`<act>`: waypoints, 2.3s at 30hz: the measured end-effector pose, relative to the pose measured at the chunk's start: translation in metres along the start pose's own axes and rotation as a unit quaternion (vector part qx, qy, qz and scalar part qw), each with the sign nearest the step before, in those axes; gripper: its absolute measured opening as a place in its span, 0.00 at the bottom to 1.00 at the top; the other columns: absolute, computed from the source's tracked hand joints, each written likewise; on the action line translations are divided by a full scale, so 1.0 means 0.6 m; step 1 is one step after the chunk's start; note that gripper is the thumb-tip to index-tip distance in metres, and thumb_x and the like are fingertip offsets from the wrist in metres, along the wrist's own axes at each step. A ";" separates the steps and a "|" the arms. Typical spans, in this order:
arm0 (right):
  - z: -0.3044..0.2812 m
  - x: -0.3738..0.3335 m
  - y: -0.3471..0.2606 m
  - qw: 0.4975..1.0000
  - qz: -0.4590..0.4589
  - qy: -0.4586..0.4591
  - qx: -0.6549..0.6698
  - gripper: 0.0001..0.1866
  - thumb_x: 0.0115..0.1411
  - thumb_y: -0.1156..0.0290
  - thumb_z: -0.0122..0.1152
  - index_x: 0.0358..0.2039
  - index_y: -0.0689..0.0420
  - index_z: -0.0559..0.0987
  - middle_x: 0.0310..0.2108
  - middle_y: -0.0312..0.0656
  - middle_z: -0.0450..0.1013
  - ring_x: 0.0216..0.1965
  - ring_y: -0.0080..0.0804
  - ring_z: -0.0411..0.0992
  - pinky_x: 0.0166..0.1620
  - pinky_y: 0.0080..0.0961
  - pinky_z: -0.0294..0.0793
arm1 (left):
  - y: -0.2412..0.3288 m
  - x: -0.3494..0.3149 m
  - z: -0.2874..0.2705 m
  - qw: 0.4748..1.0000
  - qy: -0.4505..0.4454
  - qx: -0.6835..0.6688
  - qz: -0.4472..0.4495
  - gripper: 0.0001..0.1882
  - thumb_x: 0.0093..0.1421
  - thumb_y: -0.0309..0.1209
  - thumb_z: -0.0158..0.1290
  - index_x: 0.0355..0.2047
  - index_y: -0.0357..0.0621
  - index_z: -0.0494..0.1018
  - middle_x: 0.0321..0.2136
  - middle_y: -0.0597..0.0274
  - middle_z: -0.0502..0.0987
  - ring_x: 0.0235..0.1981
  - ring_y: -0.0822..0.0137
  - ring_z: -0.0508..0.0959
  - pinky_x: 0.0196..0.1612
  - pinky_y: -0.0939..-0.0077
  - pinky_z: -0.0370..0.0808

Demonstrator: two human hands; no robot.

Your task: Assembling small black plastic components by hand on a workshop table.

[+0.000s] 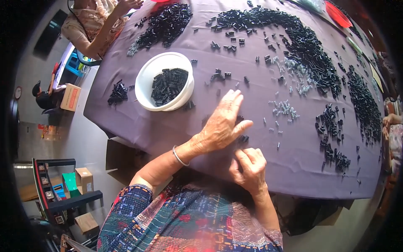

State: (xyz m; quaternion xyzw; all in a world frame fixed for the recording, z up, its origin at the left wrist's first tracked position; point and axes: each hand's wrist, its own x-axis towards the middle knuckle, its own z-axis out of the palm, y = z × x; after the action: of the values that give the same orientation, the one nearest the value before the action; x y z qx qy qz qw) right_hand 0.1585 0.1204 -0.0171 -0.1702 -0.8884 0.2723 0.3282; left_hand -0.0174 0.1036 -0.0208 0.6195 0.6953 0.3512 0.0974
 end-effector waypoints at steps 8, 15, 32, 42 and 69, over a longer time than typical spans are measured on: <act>-0.001 0.001 0.000 1.000 0.006 0.010 0.013 0.14 0.41 0.82 0.59 0.32 0.62 0.77 0.23 0.42 0.70 0.24 0.39 0.68 0.30 0.32 0.67 | 0.032 -0.064 -0.038 0.996 0.024 0.083 -0.023 0.43 0.54 0.44 0.60 0.61 0.28 0.56 0.64 0.34 0.50 0.67 0.38 0.49 0.67 0.51 0.48; 0.002 0.004 0.002 1.000 -0.008 0.001 0.010 0.15 0.40 0.79 0.62 0.33 0.62 0.77 0.25 0.43 0.70 0.25 0.40 0.70 0.30 0.34 0.66 | -0.012 -0.141 -0.069 0.967 0.096 0.135 -0.195 0.42 0.55 0.46 0.60 0.61 0.31 0.56 0.61 0.40 0.54 0.62 0.45 0.55 0.64 0.55 0.51; 0.001 0.000 0.000 1.000 0.004 0.007 -0.010 0.15 0.40 0.79 0.63 0.34 0.61 0.78 0.26 0.41 0.72 0.26 0.38 0.71 0.32 0.33 0.68 | 0.006 -0.151 -0.070 0.992 0.062 0.085 -0.068 0.36 0.47 0.34 0.67 0.56 0.40 0.66 0.61 0.45 0.60 0.64 0.45 0.57 0.65 0.54 0.55; -0.001 0.012 -0.012 0.989 0.076 0.037 -0.120 0.18 0.45 0.82 0.64 0.40 0.61 0.76 0.31 0.43 0.67 0.31 0.40 0.71 0.34 0.33 0.74 | 0.002 -0.147 -0.079 0.994 0.090 0.057 -0.036 0.24 0.47 0.27 0.65 0.46 0.45 0.74 0.52 0.51 0.68 0.52 0.51 0.68 0.54 0.60 0.68; 0.068 0.141 0.047 0.998 0.007 -0.015 -0.068 0.07 0.49 0.80 0.57 0.31 0.59 0.75 0.35 0.47 0.70 0.37 0.47 0.71 0.38 0.39 0.74 | -0.006 -0.134 -0.062 0.994 0.035 0.081 0.058 0.25 0.48 0.32 0.64 0.49 0.47 0.74 0.56 0.47 0.63 0.57 0.45 0.63 0.57 0.53 0.64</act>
State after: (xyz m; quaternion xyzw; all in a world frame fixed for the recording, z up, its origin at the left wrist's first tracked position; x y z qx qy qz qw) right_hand 0.0727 0.1681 -0.0183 -0.1938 -0.9085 0.2164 0.3004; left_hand -0.0245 0.0150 -0.0197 0.6518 0.6875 0.3200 0.0022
